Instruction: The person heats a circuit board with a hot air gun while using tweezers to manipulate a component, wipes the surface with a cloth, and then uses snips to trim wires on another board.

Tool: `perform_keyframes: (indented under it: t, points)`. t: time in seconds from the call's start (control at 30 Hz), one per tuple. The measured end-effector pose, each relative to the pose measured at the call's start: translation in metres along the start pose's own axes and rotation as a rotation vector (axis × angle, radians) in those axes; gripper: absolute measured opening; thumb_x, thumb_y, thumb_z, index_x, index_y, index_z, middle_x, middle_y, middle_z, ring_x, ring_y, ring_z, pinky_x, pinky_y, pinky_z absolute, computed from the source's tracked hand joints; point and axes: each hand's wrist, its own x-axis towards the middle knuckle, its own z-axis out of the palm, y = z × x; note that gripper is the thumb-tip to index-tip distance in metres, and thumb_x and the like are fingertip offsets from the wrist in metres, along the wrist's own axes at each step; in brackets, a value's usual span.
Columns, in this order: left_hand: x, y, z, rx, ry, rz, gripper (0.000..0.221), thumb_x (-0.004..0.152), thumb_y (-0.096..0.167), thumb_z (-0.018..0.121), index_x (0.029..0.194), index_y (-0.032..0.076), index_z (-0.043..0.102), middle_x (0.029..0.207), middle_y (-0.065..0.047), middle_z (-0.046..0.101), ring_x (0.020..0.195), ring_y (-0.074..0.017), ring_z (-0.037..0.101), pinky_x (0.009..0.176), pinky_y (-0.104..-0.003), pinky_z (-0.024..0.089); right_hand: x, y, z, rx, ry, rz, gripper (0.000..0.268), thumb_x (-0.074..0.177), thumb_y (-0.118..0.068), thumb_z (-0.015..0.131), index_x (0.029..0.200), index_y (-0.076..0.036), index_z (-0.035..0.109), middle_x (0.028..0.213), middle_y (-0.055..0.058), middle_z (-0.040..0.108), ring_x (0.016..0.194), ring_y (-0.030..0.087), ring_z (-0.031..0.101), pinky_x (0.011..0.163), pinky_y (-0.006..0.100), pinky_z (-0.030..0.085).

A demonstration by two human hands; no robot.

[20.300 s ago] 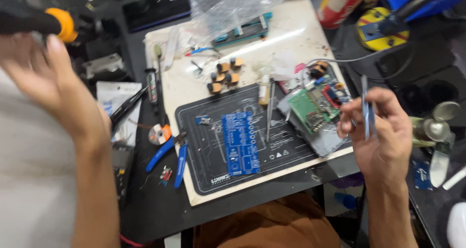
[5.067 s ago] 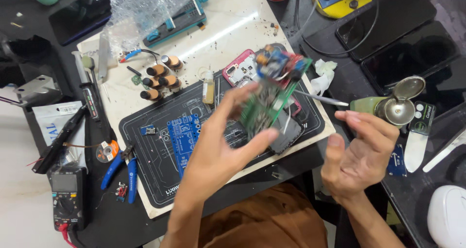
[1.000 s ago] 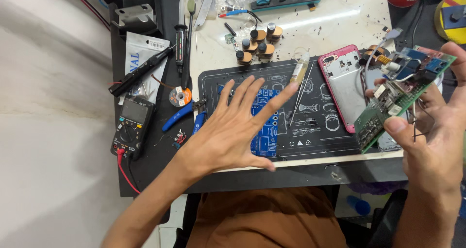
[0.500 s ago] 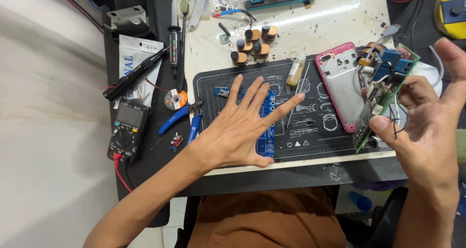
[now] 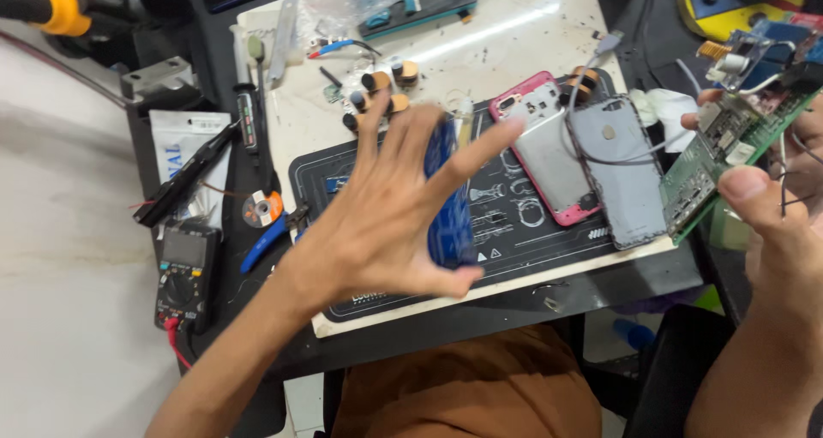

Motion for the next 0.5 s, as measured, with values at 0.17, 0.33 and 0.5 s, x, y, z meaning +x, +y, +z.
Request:
perform_keyframes:
  t: [0.17, 0.33, 0.5]
  points:
    - [0.091, -0.042, 0.035, 0.238, -0.093, 0.026, 0.141, 0.044, 0.060, 0.090, 0.159, 0.040, 0.011, 0.131, -0.024, 0.055, 0.136, -0.0464, 0.043, 0.124, -0.074, 0.009, -0.004, 0.002, -0.007, 0.067, 0.026, 0.033, 0.061, 0.098, -0.034, 0.069, 0.141, 0.005, 0.049, 0.133, 0.017, 0.061, 0.122, 0.021, 0.064, 0.114, 0.038, 0.054]
    - [0.161, -0.087, 0.087, 0.269, 0.067, 0.203, 0.153, 0.036, 0.066, 0.099, 0.159, 0.047, 0.010, 0.149, -0.026, 0.050, 0.142, -0.0473, 0.038, 0.112, -0.071, 0.027, -0.009, 0.009, -0.011, 0.113, 0.048, 0.048, 0.079, 0.101, -0.025, 0.071, 0.157, 0.004, 0.024, 0.127, 0.017, 0.059, 0.119, 0.023, 0.065, 0.112, 0.037, 0.057]
    - [0.181, -0.107, 0.110, 0.382, -0.165, 0.083, 0.146, 0.043, 0.073, 0.101, 0.158, 0.051, 0.014, 0.153, -0.029, 0.043, 0.143, -0.0492, 0.032, 0.109, -0.071, 0.026, -0.011, 0.017, -0.009, 0.114, 0.014, 0.017, 0.101, 0.100, -0.019, 0.073, 0.171, -0.002, 0.004, 0.132, 0.018, 0.058, 0.128, 0.026, 0.064, 0.115, 0.038, 0.055]
